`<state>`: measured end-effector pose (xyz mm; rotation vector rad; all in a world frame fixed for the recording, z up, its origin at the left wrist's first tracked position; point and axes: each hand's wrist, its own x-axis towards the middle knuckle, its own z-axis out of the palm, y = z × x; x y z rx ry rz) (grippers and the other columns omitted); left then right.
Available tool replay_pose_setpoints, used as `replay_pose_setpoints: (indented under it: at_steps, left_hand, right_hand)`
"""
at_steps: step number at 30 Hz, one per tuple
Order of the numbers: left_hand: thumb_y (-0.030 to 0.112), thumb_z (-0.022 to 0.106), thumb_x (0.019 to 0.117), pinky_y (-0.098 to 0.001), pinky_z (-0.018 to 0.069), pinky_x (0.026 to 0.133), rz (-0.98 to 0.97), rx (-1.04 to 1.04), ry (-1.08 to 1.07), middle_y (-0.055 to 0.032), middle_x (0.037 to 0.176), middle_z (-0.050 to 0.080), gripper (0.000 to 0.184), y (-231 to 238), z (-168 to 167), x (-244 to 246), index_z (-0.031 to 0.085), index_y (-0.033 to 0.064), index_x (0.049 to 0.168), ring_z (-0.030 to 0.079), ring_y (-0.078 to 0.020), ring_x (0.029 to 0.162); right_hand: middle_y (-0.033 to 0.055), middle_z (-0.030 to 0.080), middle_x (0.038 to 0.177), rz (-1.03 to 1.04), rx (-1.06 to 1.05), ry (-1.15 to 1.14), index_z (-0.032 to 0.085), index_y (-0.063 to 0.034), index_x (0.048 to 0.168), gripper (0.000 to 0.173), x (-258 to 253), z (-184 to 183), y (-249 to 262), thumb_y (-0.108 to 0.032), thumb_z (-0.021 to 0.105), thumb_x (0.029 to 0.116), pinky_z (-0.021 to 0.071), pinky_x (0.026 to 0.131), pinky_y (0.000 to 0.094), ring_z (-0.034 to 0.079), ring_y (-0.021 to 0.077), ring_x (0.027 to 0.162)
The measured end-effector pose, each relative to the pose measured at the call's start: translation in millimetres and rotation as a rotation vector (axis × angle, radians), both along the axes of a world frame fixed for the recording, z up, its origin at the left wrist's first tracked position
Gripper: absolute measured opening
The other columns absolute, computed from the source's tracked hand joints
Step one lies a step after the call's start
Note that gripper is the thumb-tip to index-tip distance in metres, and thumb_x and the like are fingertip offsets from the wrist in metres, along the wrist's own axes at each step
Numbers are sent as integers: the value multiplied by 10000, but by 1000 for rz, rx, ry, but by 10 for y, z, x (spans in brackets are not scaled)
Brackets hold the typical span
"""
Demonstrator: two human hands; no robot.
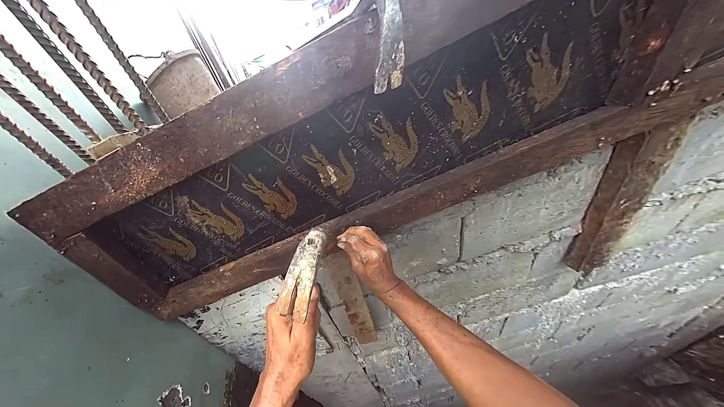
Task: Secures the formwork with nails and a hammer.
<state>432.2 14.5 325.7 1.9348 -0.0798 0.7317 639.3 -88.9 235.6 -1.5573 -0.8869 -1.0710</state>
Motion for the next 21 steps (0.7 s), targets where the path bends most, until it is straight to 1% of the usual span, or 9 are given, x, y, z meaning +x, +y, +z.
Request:
replay_pose_setpoints:
  at_steps: [5,8,10,12,14,16,18,20,21]
  left_hand:
    - [666,397,1022,-268,443,379,-59,134,-111,40,556,488,592,-145,235,89,616,129,902,467,-96,417]
    - [641,369,1042,-256,446,402,-77,222,-218,52,579,484,581,-168,186,139,588,125,890,480,-70,448]
    - [624,330,1052,-285,458,428,14,340,-86,40,583,488,617,-57,7,255,609,95,904,485,-81,462]
    - [626,322,1032,-348,463,463,116,340,247,22,571,499,641,75,-85,393,684,102,957,488,-128,464]
    - [652,328,1022,-353,437,420,138,253,348,3,542,480,635,105,-27,443,643,123,866,456,-158,420]
    - [615,372,1032,-329,426,379,97,201,208,9,526,476,587,13,121,348,626,130,818,441,-149,390]
    - [618,364,1050,-289,433,365,10,232,-30,39,537,474,568,-108,251,226,596,144,839,450,-104,398]
    - [604,350,1063,-266,447,404,-41,302,-202,50,574,485,565,-158,241,209,591,130,871,478,-77,445]
    - [596,345,1066,-272,458,426,-31,348,-207,44,586,488,574,-131,168,253,599,111,892,490,-77,465]
  right_hand:
    - [141,718,1057,-12,22,0,759,-20,993,144,-17,11,11,-106,643,990,571,954,346,695,244,1058]
    - [150,723,1049,-24,41,-9,766,-19,985,158,-43,23,18,-94,626,976,573,932,350,702,252,1034]
    - [150,723,1041,-33,41,-10,764,-14,980,153,-32,32,19,-90,632,972,578,916,354,703,259,1022]
    - [156,725,1070,-22,18,20,756,-2,987,151,-43,13,21,-89,633,981,586,931,385,706,276,1052]
    - [140,722,1064,-23,3,33,757,-10,985,139,-46,26,21,-96,648,980,590,916,377,704,258,1038]
    - [127,722,1059,-21,12,34,759,-20,974,135,-25,37,21,-111,659,977,590,905,358,702,236,1023]
    - [113,724,1054,-4,34,45,764,-30,957,142,-18,28,22,-125,662,981,587,916,334,702,209,1025]
    - [106,723,1041,17,67,54,771,-31,956,145,-24,38,18,-118,657,978,583,919,311,700,186,1016]
    - [101,720,1025,15,81,50,776,-34,957,147,-20,47,18,-118,657,974,579,906,299,695,178,998]
